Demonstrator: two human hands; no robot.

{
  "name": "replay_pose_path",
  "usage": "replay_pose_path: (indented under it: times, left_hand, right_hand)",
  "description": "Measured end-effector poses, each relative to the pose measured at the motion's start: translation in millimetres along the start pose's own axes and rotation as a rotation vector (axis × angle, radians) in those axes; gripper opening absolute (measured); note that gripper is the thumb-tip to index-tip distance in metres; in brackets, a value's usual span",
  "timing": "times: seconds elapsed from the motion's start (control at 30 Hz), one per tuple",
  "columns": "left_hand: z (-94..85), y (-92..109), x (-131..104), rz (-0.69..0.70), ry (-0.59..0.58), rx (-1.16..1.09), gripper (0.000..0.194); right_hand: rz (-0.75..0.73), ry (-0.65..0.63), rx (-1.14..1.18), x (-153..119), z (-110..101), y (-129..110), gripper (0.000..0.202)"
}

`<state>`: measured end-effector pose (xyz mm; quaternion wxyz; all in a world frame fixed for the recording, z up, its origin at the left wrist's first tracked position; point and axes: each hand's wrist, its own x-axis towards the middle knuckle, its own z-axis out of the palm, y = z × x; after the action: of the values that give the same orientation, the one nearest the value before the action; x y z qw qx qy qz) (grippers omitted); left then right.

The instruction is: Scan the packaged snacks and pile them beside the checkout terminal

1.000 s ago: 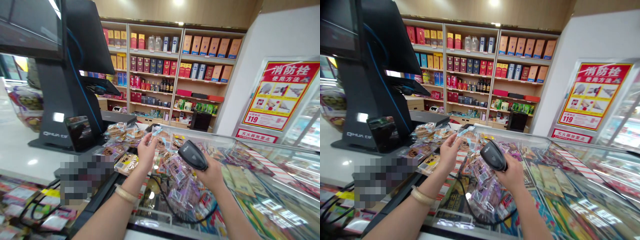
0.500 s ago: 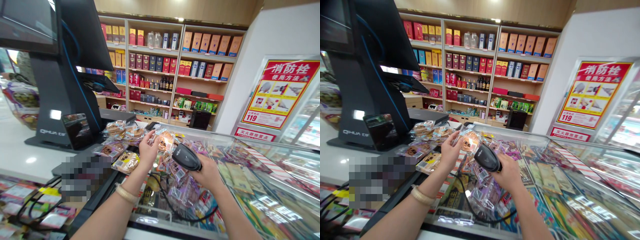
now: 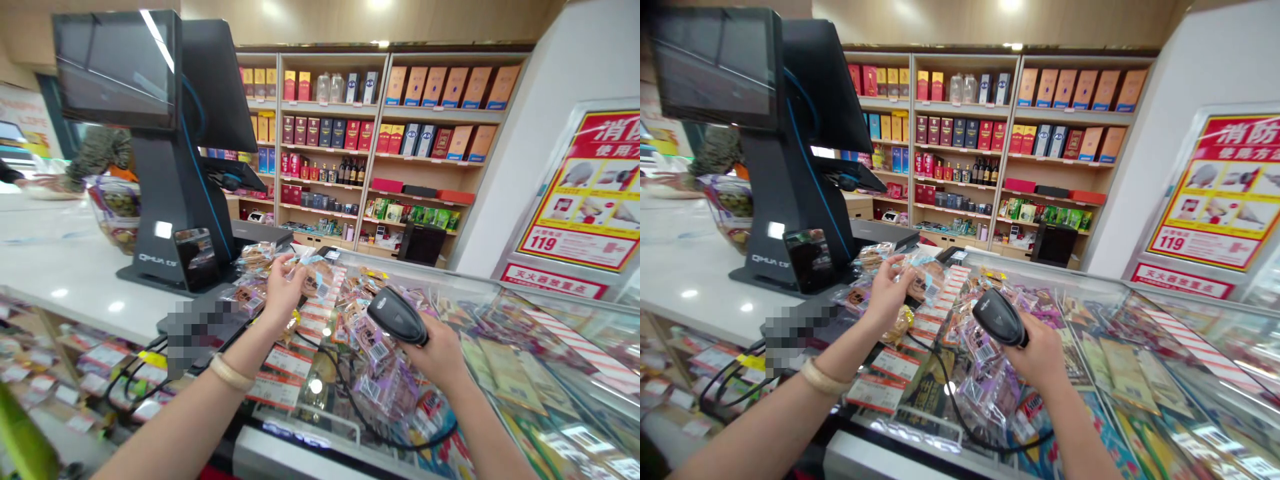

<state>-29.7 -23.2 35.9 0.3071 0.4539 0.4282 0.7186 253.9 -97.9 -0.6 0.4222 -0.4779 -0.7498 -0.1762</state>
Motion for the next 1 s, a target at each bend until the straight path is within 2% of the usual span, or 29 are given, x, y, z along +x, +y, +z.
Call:
replay_pose_path:
  times: [0.13,0.2,0.27,0.33,0.5,0.7,0.83,1.0]
  left_hand:
    - [-58.6,6.5,27.9,0.021,0.065,0.259,0.044]
    - [-84.2,6.3,40.6,-0.012,0.081,0.371,0.041]
    - [-102.8,4.2,50.7,-0.067,0.098,0.437,0.038]
    - [-113.9,1.3,57.8,-0.116,0.118,0.453,0.035]
    - [-121.0,-4.8,66.6,-0.133,0.172,0.501,0.024]
    - [-133.0,-9.9,73.3,-0.157,0.162,0.556,0.019]
    - [-141.9,-11.8,77.1,-0.056,0.157,0.812,0.018]
    - [-134.3,-6.5,80.3,0.017,0.065,1.128,0.026]
  right_hand:
    - [-0.011,0.006,0.004,0.4,0.5,-1.3,0.022]
    - [-0.014,0.010,0.006,0.5,0.4,-1.8,0.021]
    - [-0.010,0.026,0.007,0.4,0.5,-1.6,0.021]
    - [0.000,0.043,0.006,-0.1,1.0,-0.8,0.022]
    - [0.016,0.056,0.009,-1.8,3.4,2.9,0.022]
    - [0.028,0.064,0.013,-1.6,4.1,5.2,0.023]
    - [0.021,0.055,0.019,0.1,2.6,3.3,0.026]
    - [0.037,0.042,0.020,0.8,2.1,2.3,0.025]
